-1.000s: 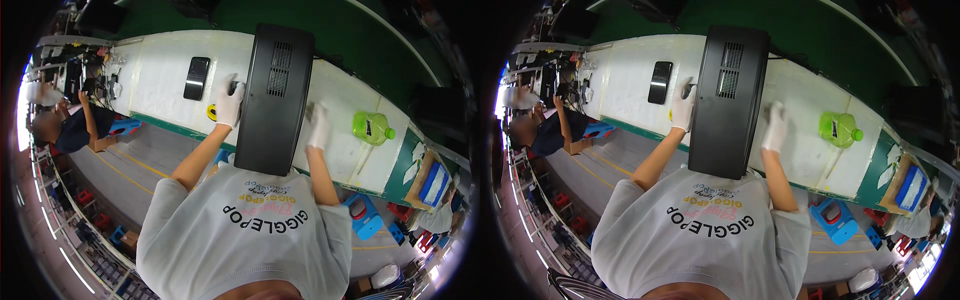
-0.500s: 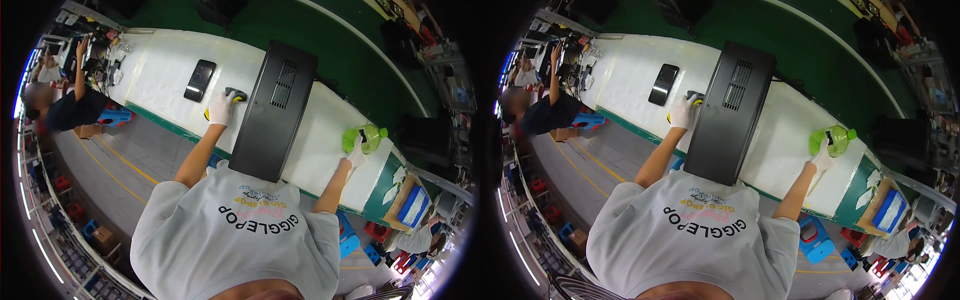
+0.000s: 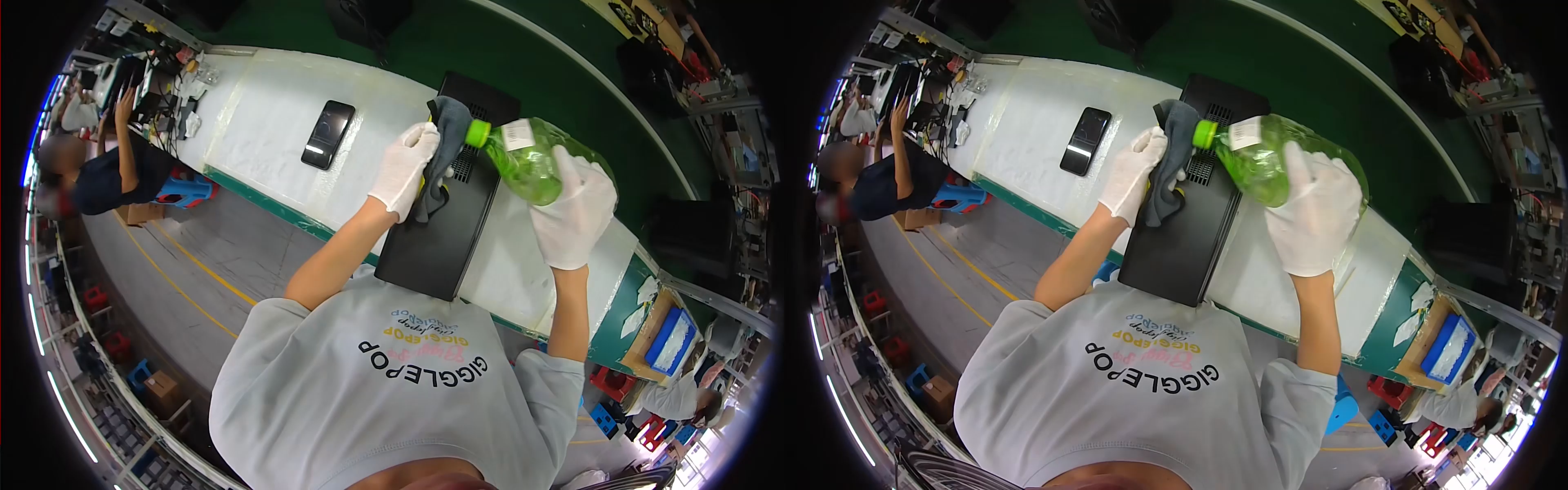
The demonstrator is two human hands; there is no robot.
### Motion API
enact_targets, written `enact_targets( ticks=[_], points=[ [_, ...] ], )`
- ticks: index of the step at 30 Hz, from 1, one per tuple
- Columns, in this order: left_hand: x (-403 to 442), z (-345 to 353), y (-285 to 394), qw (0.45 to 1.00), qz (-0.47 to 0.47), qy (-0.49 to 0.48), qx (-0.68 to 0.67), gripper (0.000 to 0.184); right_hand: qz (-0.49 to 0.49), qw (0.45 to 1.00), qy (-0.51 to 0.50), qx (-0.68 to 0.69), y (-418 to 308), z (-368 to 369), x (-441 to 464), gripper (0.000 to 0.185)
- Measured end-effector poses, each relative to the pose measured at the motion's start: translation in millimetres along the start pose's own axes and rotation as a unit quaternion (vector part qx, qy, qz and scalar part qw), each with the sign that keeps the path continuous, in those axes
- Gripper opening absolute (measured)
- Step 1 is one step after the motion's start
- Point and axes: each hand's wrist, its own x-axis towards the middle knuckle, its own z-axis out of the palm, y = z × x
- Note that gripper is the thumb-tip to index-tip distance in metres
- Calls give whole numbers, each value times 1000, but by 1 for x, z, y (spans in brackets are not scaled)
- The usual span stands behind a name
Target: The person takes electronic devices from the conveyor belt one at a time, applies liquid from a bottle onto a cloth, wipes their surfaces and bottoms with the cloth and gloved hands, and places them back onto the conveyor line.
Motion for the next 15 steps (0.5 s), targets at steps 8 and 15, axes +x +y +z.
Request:
enact_targets(
  ticks=[8, 15],
  points=[
    [-16, 5, -20, 992, -53, 29, 114, 34, -197, 961, -36, -192, -7, -3, -22, 47],
    [-55, -33, -14, 735, 431, -78, 518, 13, 379, 922, 82, -1, 72, 0, -100, 53]
  ],
)
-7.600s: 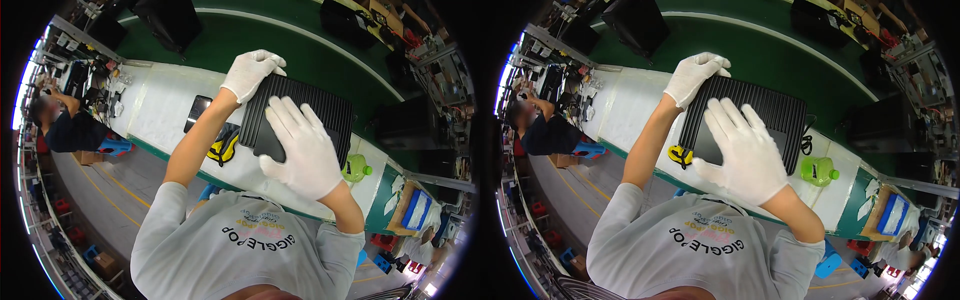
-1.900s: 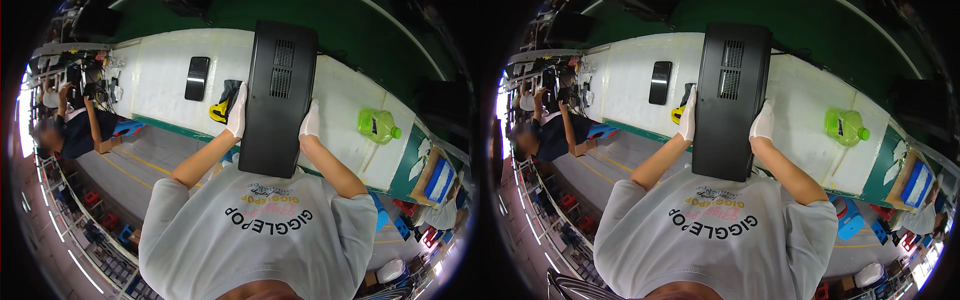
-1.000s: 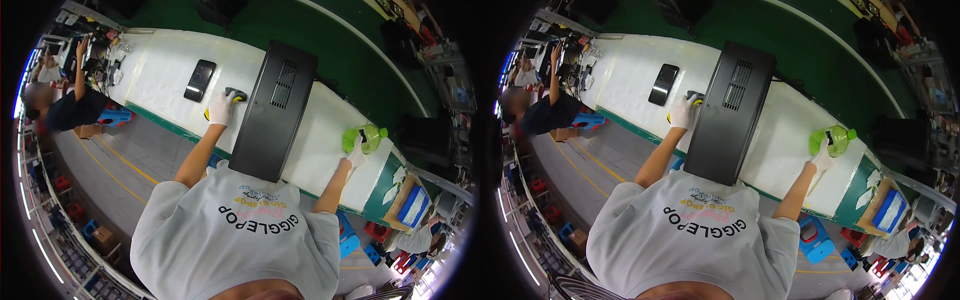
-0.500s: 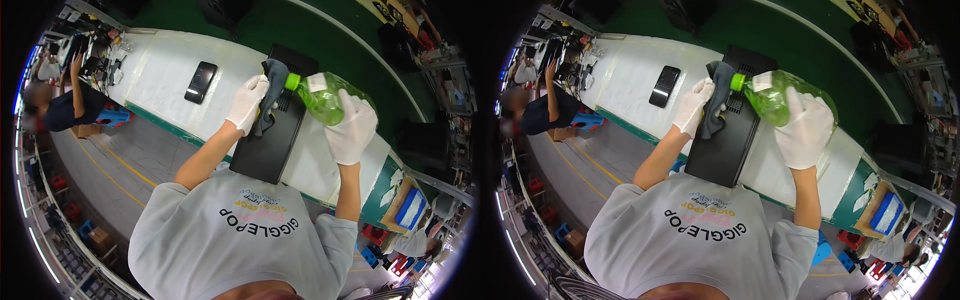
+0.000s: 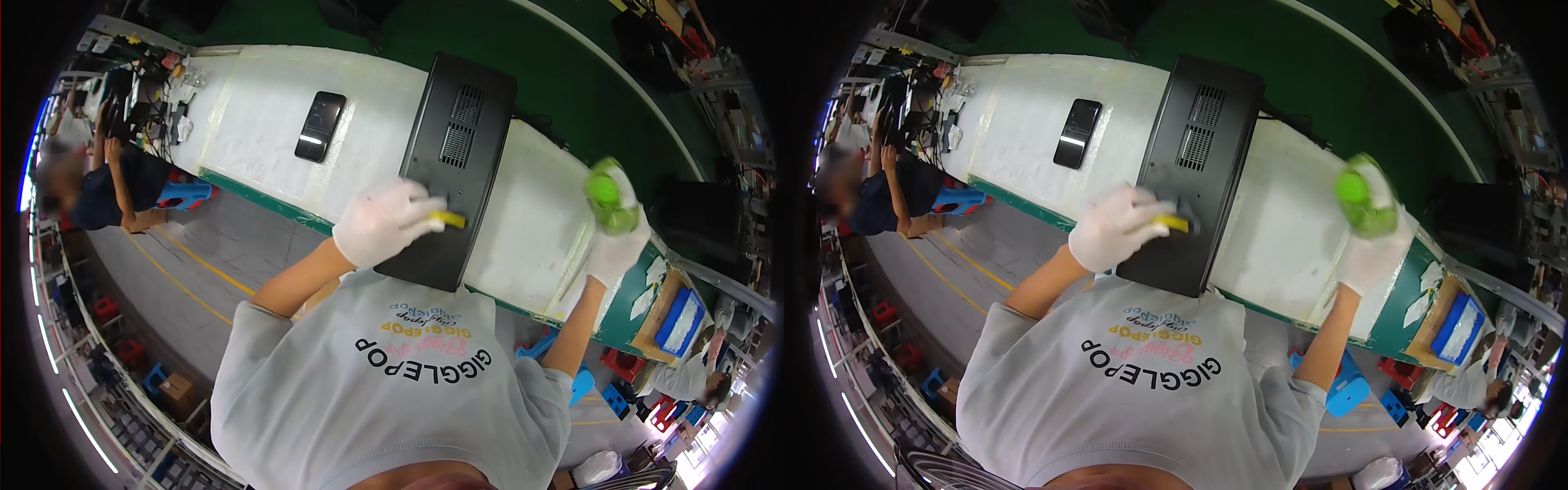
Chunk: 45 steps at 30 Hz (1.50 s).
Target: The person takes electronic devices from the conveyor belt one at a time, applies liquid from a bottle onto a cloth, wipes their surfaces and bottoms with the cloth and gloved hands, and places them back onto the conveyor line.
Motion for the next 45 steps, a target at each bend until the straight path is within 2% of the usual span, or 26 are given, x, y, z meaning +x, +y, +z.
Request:
enact_targets(
  ticks=[2, 3, 4, 5, 6, 8, 9, 10, 12, 13, 14, 15, 16, 18, 19, 21, 23, 25, 27, 29, 31, 36, 38, 40, 42, 45],
  points=[
    [-18, 7, -11, 980, 60, -189, 3, 20, 146, 987, -2, 66, 71, 3, -11, 65],
    [-19, 11, -15, 976, 99, -190, 24, 20, 150, 987, -3, 65, 110, 11, -19, 65],
    [-11, 13, -18, 976, 99, -194, 22, 20, 177, 973, 15, 151, 149, 21, -30, 66],
    [5, 17, -25, 979, 110, -161, 54, 18, 202, 950, 35, 235, 179, 30, -43, 69],
    [21, 22, -32, 981, 119, -125, 85, 17, 204, 950, 36, 232, 201, 35, -55, 69],
    [56, 34, -55, 985, 63, -48, 150, 18, 288, 953, 27, 91, 228, 44, -71, 76],
    [75, 36, -63, 985, 36, -11, 169, 18, 324, 909, 56, 257, 233, 41, -78, 74],
    [87, 36, -67, 982, 11, 25, 188, 17, 325, 909, 55, 257, 238, 39, -86, 74],
    [92, 34, -67, 981, 20, 18, 192, 18, 401, 869, 70, 280, 245, 35, -102, 62],
    [94, 35, -67, 980, 27, 14, 195, 18, 402, 869, 73, 279, 248, 32, -107, 62],
    [87, 35, -65, 981, 29, 15, 193, 18, 426, 880, 19, 208, 251, 31, -111, 57],
    [70, 33, -59, 985, 38, -44, 161, 18, 448, 883, -35, 137, 255, 31, -117, 52],
    [54, 29, -53, 985, 48, -104, 129, 19, 450, 882, -33, 138, 266, 35, -129, 52],
    [26, 15, -39, 974, 140, -173, 51, 19, 507, 819, -101, 250, 295, 47, -154, 48],
    [12, 10, -32, 971, 145, -181, 56, 20, 509, 817, -101, 252, 294, 49, -160, 48],
    [7, 6, -33, 974, 134, -176, 52, 19, 467, 675, -188, 539, 279, 62, -176, 44],
    [25, 12, -46, 982, 101, -135, 88, 18, 339, 872, -215, 282, 196, 75, -156, 40],
    [49, 22, -63, 986, 67, -93, 122, 17, 295, 904, -282, 128, 65, 60, -97, 39],
    [73, 33, -76, 989, 18, 18, 149, 16, 236, 914, -290, 160, 16, 72, -79, 39],
    [74, 32, -74, 989, 7, 11, 150, 16, 120, 912, -293, 261, -11, 79, -75, 36],
    [59, 25, -66, 988, -33, -31, 149, 16, 140, 903, -305, 269, -40, 77, -74, 34],
    [-26, 2, -31, 995, 30, -94, 34, 28, 184, 887, -328, 267, -34, 92, -93, 31],
    [-49, -1, -28, 992, 48, -106, 55, 29, 222, 885, -335, 236, -37, 101, -103, 27],
    [-54, -3, -27, 988, 47, -135, 57, 30, 202, 901, -323, 210, -40, 106, -109, 26],
    [-47, 1, -32, 989, 47, -131, 53, 30, 193, 895, -313, 252, -44, 106, -109, 27],
    [-19, 13, -41, 999, 19, -50, 12, 30, 201, 892, -308, 263, -54, 104, -101, 31]
  ],
)
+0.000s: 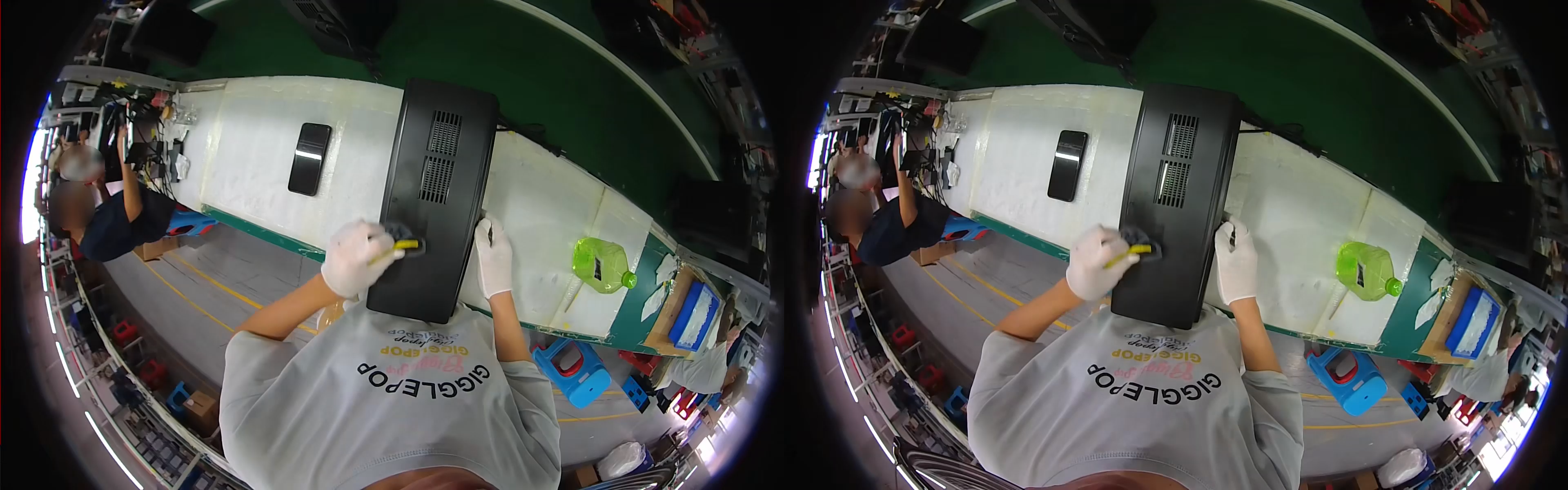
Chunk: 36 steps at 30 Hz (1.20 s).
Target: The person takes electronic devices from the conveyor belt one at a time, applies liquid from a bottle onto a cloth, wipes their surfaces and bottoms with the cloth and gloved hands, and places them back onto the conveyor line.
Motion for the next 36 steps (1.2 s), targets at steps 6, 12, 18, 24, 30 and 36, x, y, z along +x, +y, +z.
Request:
enact_targets(
  ticks=[6, 12, 18, 24, 30, 36],
  points=[
    [90, 21, -26, 993, 30, 20, 114, 22, 5, 1000, -16, 7, 3, -3, 7, 36],
    [171, 46, -67, 973, -14, 162, 167, 16, 21, 998, -48, 33, -19, -12, 6, 40],
    [68, 27, -4, 993, 71, -5, 98, 20, 13, 993, -51, 102, 12, -7, 8, 46],
    [4, 12, -42, 920, -344, 171, 82, 16, 48, 991, -59, 108, 17, 5, 8, 50],
    [-12, 51, -61, 915, -326, 82, -222, 56, 140, 955, -111, 236, 11, 7, 18, 64],
    [43, 89, 16, 930, -265, 22, -256, 58, 164, 895, -108, 400, 35, -22, 42, 58]
  ],
)
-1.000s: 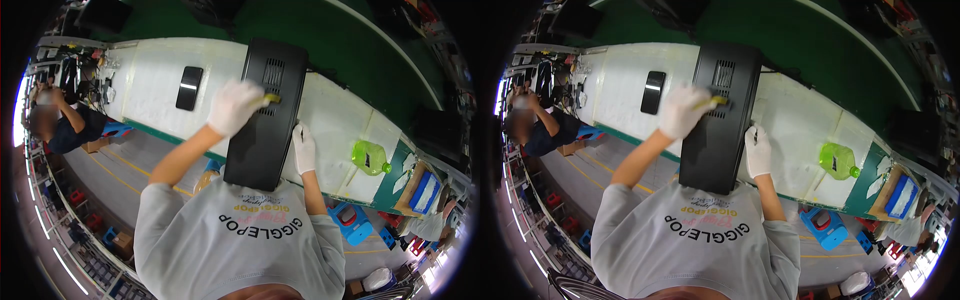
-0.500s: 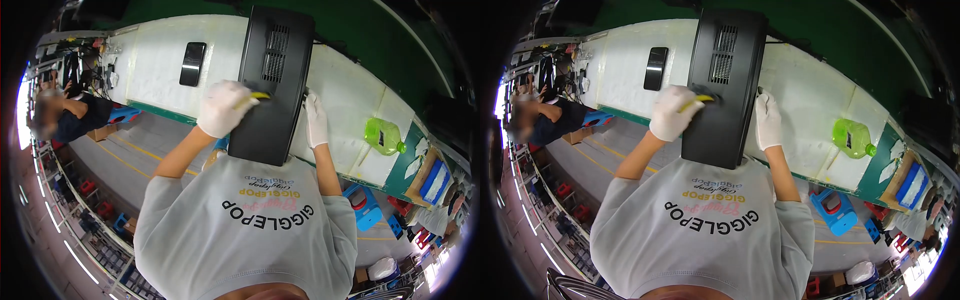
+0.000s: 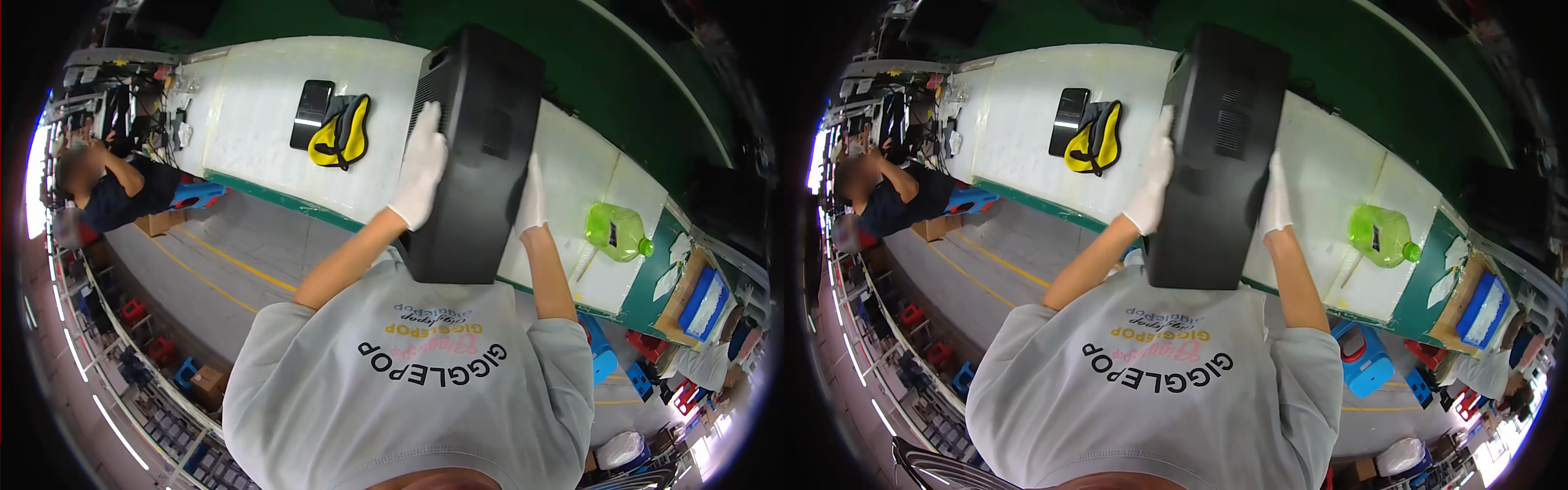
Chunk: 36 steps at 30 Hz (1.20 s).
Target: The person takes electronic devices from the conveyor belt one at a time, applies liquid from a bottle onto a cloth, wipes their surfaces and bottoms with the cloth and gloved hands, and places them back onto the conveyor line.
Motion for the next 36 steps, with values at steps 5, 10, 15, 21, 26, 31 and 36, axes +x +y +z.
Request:
enact_targets(
  ticks=[5, 10, 15, 21, 26, 31, 36],
  points=[
    [1, 42, 31, 952, 153, -65, 258, 50, 58, 991, -27, 120, -26, -74, 26, 55],
    [43, 44, -49, 995, -65, 63, -37, 53, 33, 991, 126, 39, -26, -106, 48, 52],
    [54, 68, -111, 924, -291, 29, -247, 47, 2, 986, 151, 67, 18, -140, 68, 47],
    [58, 37, -73, 868, -396, -2, -300, 38, -28, 993, 54, 101, 45, -128, 79, 41],
    [58, 7, 14, 979, -140, 148, -9, 61, -12, 976, 111, 188, -6, -42, 61, 42],
    [32, 7, 42, 929, 53, 135, 340, 66, -22, 998, -28, -49, 20, -41, 69, 62],
    [26, -6, 26, 983, -159, 56, -74, 48, -85, 994, 26, -70, 13, -11, 29, 69]
  ],
)
